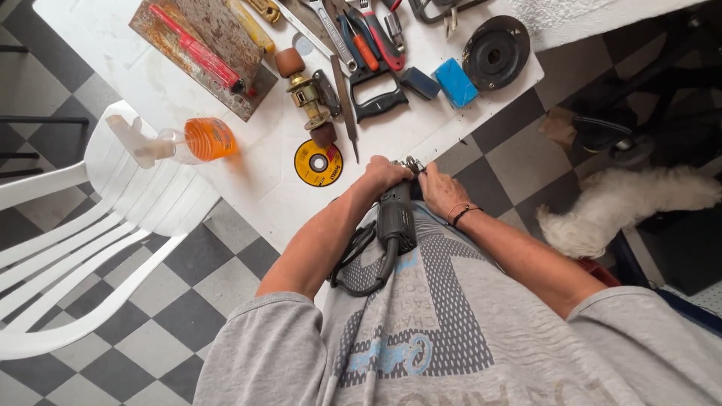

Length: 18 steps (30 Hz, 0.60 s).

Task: Repairing an angle grinder by adjusting and tightening the chuck assembly on a workbench.

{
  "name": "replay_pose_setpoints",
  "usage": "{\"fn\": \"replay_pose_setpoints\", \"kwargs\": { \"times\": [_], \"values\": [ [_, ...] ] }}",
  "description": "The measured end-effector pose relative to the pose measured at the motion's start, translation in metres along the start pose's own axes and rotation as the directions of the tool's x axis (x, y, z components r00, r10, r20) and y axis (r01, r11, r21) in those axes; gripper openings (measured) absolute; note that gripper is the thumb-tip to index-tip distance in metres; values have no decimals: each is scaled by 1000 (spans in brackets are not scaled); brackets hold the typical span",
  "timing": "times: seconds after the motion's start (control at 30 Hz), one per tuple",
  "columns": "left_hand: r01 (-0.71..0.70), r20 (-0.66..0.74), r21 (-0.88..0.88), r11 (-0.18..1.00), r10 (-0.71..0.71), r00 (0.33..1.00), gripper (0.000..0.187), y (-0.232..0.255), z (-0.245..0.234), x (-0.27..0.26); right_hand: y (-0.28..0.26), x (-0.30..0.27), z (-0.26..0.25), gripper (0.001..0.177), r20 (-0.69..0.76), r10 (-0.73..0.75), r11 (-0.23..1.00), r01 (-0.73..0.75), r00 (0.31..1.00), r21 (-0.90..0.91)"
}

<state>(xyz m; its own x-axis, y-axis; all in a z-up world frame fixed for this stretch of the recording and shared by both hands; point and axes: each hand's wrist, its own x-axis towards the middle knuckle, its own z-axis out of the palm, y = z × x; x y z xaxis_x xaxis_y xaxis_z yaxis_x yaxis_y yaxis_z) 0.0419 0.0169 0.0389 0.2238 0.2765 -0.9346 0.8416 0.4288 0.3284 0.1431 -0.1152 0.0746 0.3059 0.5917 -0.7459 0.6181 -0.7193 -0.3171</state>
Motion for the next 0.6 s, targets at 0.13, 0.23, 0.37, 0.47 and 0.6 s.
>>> {"fn": "replay_pose_setpoints", "kwargs": {
  "times": [0.13, 0.23, 0.37, 0.47, 0.6],
  "values": [
    [8, -3, -7, 1000, -8, 1000, 72, -5, 3, -5, -8, -7, -1, 33, 2, 15, 999, -15, 1000, 35],
    [5, 1, -94, 996, -5, 1000, 67, -1, 2, -17, -7, -1, 4, 28, -32, 2, 995, 1, 999, 95],
    [120, 32, -233, 965, -116, 993, 77, 10, -4, -35, -4, 3, 14, 32, -31, 18, 998, -16, 999, 62],
    [131, 27, -202, 971, -128, 991, 81, 22, -1, -41, 2, 4, 13, 33, -53, 38, 994, -32, 998, 107],
    [46, 12, 19, 999, -46, 999, 87, 20, 8, -33, 12, -3, 11, 37, -36, 85, 986, -79, 996, 150]
  ]
}}
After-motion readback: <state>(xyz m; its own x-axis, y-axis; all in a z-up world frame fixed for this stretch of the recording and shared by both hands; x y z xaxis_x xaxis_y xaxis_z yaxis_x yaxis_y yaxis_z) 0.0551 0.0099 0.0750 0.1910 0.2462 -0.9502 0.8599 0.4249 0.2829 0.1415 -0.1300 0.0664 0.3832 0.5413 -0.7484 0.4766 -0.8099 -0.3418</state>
